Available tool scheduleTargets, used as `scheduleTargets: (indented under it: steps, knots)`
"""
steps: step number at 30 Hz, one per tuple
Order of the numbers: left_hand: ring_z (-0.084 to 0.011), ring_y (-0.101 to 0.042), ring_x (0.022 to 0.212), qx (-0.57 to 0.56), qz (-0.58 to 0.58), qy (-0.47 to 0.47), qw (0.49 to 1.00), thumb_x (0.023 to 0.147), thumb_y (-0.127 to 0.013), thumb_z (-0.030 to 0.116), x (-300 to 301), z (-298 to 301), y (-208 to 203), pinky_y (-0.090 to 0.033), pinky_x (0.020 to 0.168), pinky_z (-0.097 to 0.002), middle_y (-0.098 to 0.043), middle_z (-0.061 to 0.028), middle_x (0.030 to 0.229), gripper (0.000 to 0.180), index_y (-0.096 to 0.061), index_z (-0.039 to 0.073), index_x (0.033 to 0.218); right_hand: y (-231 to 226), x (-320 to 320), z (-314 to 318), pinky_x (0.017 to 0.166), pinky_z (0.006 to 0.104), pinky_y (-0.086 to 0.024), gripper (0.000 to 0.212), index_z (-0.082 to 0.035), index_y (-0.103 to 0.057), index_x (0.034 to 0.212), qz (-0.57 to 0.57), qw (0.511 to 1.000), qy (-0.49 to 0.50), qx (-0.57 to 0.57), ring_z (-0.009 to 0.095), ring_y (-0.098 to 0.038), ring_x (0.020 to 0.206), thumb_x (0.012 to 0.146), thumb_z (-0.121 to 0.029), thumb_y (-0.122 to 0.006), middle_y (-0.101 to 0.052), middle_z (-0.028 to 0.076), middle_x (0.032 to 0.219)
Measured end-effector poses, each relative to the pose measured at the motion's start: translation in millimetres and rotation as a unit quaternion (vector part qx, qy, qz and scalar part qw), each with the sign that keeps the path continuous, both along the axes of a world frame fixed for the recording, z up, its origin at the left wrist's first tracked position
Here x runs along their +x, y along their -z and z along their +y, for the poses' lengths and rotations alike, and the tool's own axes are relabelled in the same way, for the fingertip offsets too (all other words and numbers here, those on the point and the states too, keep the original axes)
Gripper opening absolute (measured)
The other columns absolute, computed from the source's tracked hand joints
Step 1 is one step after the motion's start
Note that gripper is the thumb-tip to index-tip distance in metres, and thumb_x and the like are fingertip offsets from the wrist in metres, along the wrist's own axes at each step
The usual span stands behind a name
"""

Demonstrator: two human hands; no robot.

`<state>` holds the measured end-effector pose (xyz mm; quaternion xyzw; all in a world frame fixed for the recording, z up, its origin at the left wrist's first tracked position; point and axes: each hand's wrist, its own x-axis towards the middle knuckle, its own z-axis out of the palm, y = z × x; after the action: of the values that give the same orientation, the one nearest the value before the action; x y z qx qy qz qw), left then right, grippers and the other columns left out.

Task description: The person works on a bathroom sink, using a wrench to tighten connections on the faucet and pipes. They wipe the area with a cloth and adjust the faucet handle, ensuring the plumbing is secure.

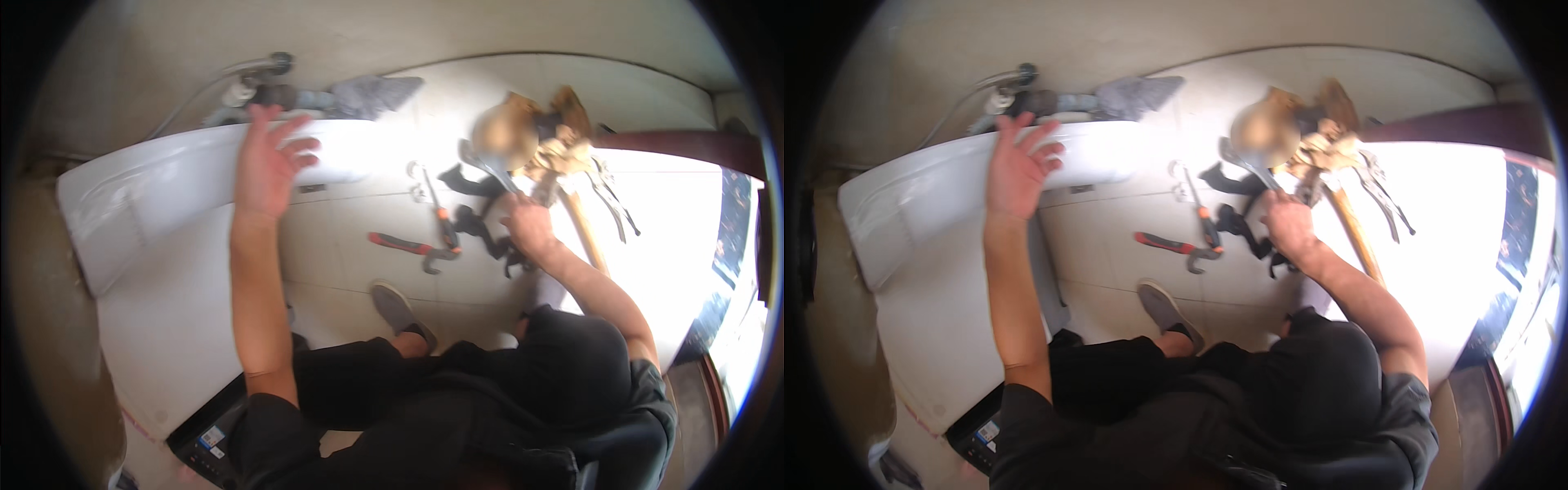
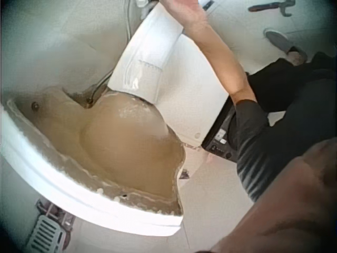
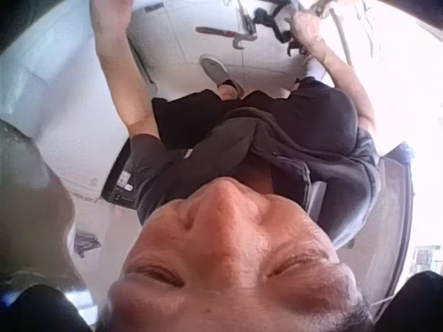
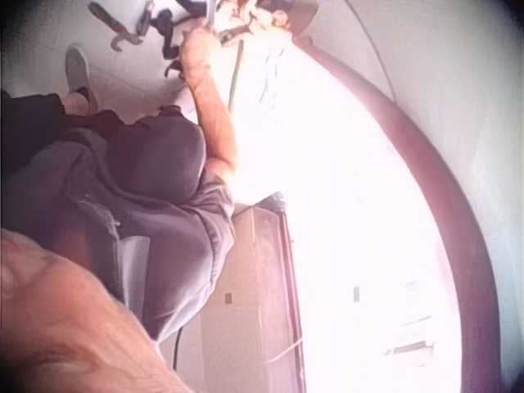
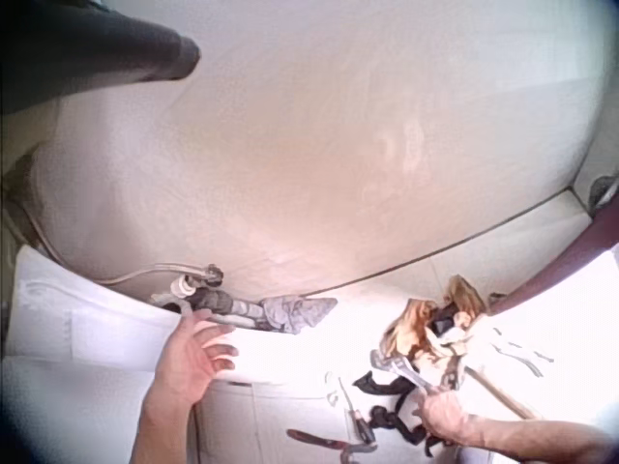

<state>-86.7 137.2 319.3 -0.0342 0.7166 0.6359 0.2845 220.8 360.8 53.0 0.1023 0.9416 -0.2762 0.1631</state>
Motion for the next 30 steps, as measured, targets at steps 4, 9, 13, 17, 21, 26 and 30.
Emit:
scheduleTargets:
  steps: [4, 9, 13, 17, 21, 26, 30]
  knots:
    - [-0.0439, -0.054, 0.125, 0.138, 0.026, -0.064, 0.988, 0.104, -0.054, 0.049, -13, 38, 6, -0.051, 0.104, -0.0519, -0.046, -0.0305, 0.139, 0.062, -0.034, 0.001, 0.138, -2, 13, -3, 0.080, 0.0405, -0.059, 0.047, 0.001, -0.052, 0.120, -0.027, 0.998, -0.014, 0.049, 0.033, -0.069, 0.103, 0.089, -0.027, -0.075, -0.062, 0.017, 0.115]
    - [-0.0406, -0.054, 0.127, 0.210, 0.006, -0.158, 0.965, 0.107, -0.054, 0.033, -39, 63, 24, -0.051, 0.105, -0.0527, -0.048, -0.0302, 0.137, 0.039, -0.045, -0.002, 0.123, 8, 14, 11, 0.073, 0.0458, -0.058, 0.034, -0.002, -0.052, 0.118, 0.037, 0.998, 0.059, 0.003, 0.037, -0.068, 0.093, 0.091, -0.013, -0.068, -0.057, 0.020, 0.110]
    - [-0.0390, -0.057, 0.126, 0.285, -0.085, -0.171, 0.939, 0.109, -0.049, 0.024, -82, 46, 37, -0.052, 0.109, -0.0514, -0.057, -0.0251, 0.135, 0.037, -0.052, -0.009, 0.125, -6, 5, 17, 0.075, 0.0433, -0.059, 0.045, 0.000, -0.049, 0.132, -0.006, 0.996, 0.085, 0.020, 0.037, -0.070, 0.095, 0.091, -0.010, -0.065, -0.055, 0.022, 0.118]
    - [-0.0378, -0.059, 0.123, 0.383, -0.186, -0.122, 0.897, 0.111, -0.043, 0.022, -135, -10, 54, -0.054, 0.099, -0.0466, -0.057, -0.0251, 0.138, 0.040, -0.049, -0.011, 0.132, -1, -5, 7, 0.074, 0.0398, -0.060, 0.046, 0.001, -0.049, 0.136, 0.009, 0.996, 0.031, 0.083, 0.034, -0.072, 0.092, 0.092, -0.008, -0.060, -0.058, 0.021, 0.118]
    - [-0.0205, -0.065, 0.076, 0.257, -0.086, -0.143, 0.952, 0.100, -0.059, 0.009, -75, 42, 37, -0.054, 0.072, -0.0330, -0.070, -0.0097, 0.085, 0.009, -0.067, 0.003, 0.100, 13, -2, 12, 0.072, 0.0391, -0.061, 0.050, 0.001, -0.047, 0.141, -0.053, 0.990, 0.004, 0.128, 0.033, -0.073, 0.088, 0.091, -0.004, -0.055, -0.063, 0.020, 0.115]
    - [-0.0213, -0.068, 0.082, 0.232, -0.069, -0.175, 0.955, 0.099, -0.062, 0.012, -64, 39, 35, -0.054, 0.076, -0.0329, -0.072, -0.0097, 0.090, 0.011, -0.068, 0.005, 0.104, 15, -7, 17, 0.070, 0.0426, -0.060, 0.042, 0.002, -0.050, 0.133, -0.026, 0.996, 0.019, 0.080, 0.038, -0.071, 0.088, 0.092, -0.003, -0.051, -0.064, 0.023, 0.114]
    - [-0.0331, -0.058, 0.124, 0.373, -0.218, -0.066, 0.900, 0.109, -0.044, 0.030, -55, 33, 28, -0.047, 0.102, -0.0466, -0.051, -0.0245, 0.149, 0.056, -0.039, -0.009, 0.149, 12, -8, 18, 0.070, 0.0464, -0.060, 0.049, -0.001, -0.045, 0.131, -0.035, 0.997, 0.058, 0.041, 0.041, -0.072, 0.085, 0.084, 0.001, -0.059, -0.063, 0.024, 0.115]
